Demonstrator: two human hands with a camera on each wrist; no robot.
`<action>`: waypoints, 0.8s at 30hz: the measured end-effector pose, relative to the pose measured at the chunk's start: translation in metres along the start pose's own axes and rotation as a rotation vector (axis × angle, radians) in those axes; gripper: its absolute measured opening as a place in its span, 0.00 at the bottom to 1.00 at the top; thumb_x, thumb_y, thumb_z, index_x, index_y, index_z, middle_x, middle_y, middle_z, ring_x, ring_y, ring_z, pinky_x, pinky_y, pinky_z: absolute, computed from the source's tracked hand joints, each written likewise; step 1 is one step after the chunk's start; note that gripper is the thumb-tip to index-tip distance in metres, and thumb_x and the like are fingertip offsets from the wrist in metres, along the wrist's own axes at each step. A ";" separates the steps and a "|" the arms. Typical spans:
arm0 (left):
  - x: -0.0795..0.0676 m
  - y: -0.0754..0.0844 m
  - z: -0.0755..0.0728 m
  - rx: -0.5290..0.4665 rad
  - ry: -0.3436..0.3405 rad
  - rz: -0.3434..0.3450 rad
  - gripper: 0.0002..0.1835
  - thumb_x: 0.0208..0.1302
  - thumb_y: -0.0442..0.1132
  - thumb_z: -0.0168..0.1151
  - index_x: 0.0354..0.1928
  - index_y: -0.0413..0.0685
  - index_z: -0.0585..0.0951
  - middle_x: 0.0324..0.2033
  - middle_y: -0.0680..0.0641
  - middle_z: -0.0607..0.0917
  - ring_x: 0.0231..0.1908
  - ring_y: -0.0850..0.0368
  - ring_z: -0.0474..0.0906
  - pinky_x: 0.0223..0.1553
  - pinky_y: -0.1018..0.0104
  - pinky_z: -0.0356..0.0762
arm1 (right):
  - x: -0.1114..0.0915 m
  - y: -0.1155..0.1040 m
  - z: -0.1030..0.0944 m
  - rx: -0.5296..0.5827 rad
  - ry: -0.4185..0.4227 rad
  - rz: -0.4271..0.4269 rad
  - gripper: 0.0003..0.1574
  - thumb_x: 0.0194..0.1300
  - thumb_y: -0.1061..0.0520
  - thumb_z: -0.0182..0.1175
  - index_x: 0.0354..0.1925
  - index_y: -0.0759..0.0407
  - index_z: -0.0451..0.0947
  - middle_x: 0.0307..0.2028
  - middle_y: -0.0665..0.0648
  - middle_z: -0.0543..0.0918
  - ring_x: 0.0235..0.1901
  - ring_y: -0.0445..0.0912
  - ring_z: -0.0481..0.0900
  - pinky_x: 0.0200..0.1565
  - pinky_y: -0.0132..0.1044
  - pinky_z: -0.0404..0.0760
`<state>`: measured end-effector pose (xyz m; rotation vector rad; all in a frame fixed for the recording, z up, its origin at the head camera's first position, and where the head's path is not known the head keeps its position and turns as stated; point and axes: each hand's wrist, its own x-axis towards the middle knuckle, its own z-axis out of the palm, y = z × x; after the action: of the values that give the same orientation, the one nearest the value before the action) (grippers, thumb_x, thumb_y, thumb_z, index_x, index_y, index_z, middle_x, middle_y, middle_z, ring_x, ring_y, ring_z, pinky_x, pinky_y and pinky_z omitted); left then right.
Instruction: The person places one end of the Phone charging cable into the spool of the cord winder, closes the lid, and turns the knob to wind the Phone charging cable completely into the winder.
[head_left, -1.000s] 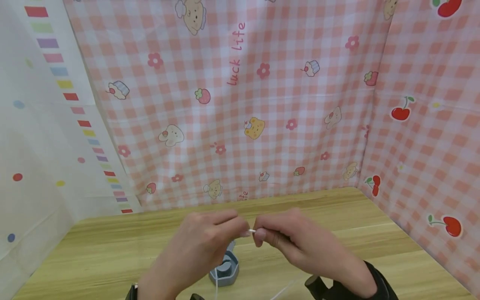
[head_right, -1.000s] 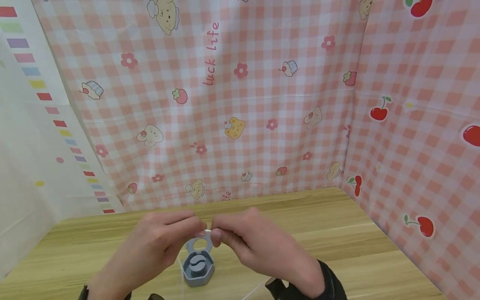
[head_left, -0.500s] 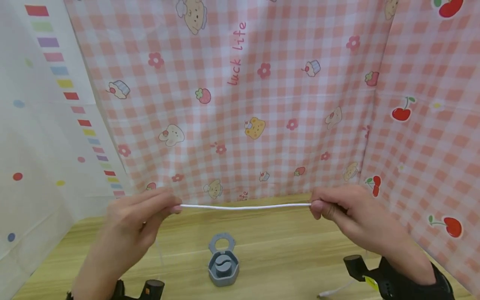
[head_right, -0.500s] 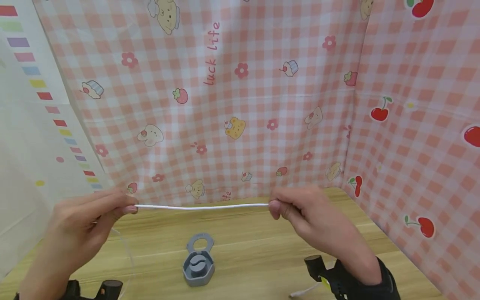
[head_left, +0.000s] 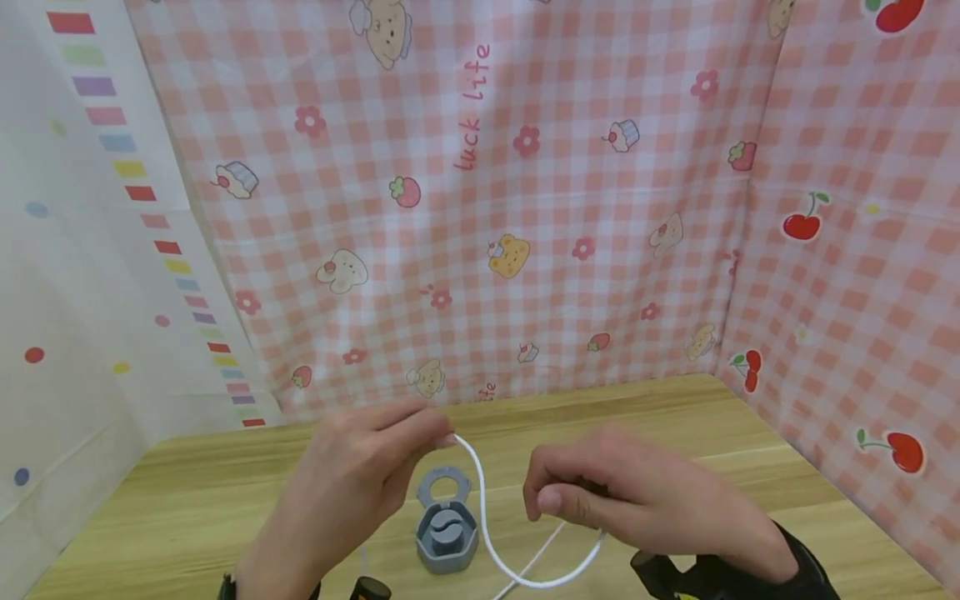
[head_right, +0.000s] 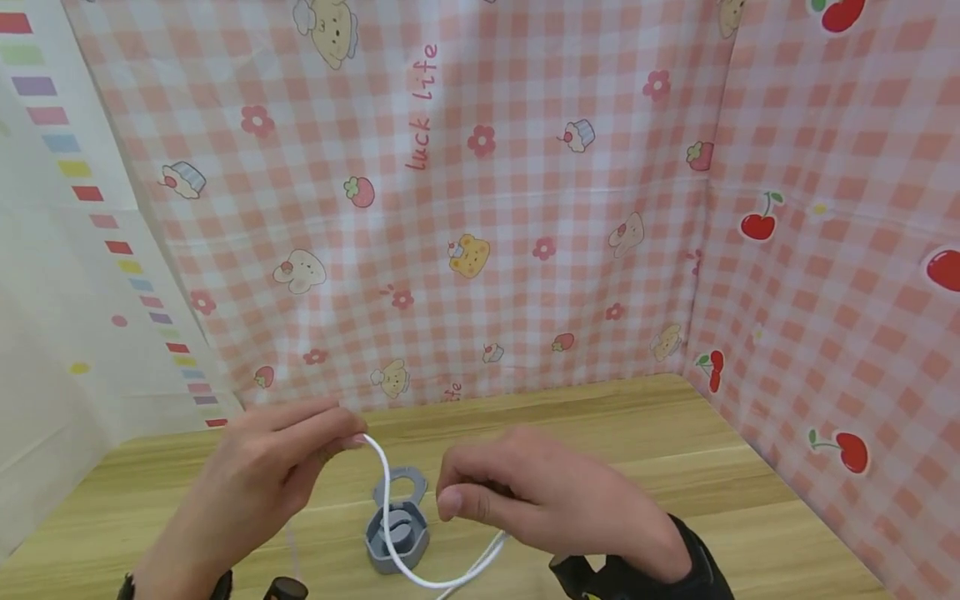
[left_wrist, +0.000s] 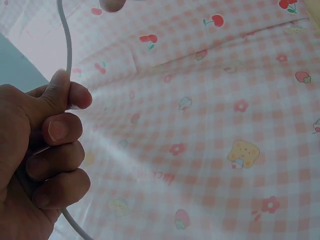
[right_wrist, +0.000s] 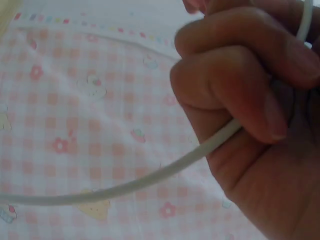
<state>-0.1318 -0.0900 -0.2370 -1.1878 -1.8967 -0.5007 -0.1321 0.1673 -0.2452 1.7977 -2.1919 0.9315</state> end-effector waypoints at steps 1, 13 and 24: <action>-0.001 -0.001 -0.001 0.004 0.010 -0.004 0.20 0.72 0.48 0.44 0.28 0.49 0.80 0.22 0.56 0.78 0.21 0.67 0.71 0.19 0.73 0.75 | 0.001 -0.001 0.001 0.029 -0.022 -0.007 0.11 0.68 0.66 0.49 0.38 0.51 0.74 0.21 0.47 0.73 0.21 0.29 0.65 0.24 0.18 0.71; 0.003 0.006 -0.003 0.076 0.086 -0.021 0.08 0.64 0.39 0.59 0.27 0.48 0.79 0.20 0.56 0.77 0.18 0.65 0.68 0.16 0.72 0.72 | 0.005 -0.009 0.006 0.030 0.063 -0.063 0.08 0.65 0.65 0.55 0.32 0.53 0.71 0.17 0.47 0.66 0.18 0.30 0.59 0.17 0.20 0.63; 0.010 0.030 0.026 0.002 -0.001 0.120 0.14 0.49 0.20 0.54 0.25 0.49 0.72 0.15 0.56 0.63 0.15 0.67 0.49 0.17 0.82 0.42 | 0.008 -0.008 0.011 -0.094 0.246 0.060 0.11 0.66 0.69 0.52 0.35 0.54 0.73 0.15 0.47 0.62 0.16 0.32 0.55 0.19 0.21 0.63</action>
<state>-0.1193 -0.0519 -0.2466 -1.2918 -1.8135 -0.4337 -0.1238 0.1539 -0.2466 1.4957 -2.1074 0.9861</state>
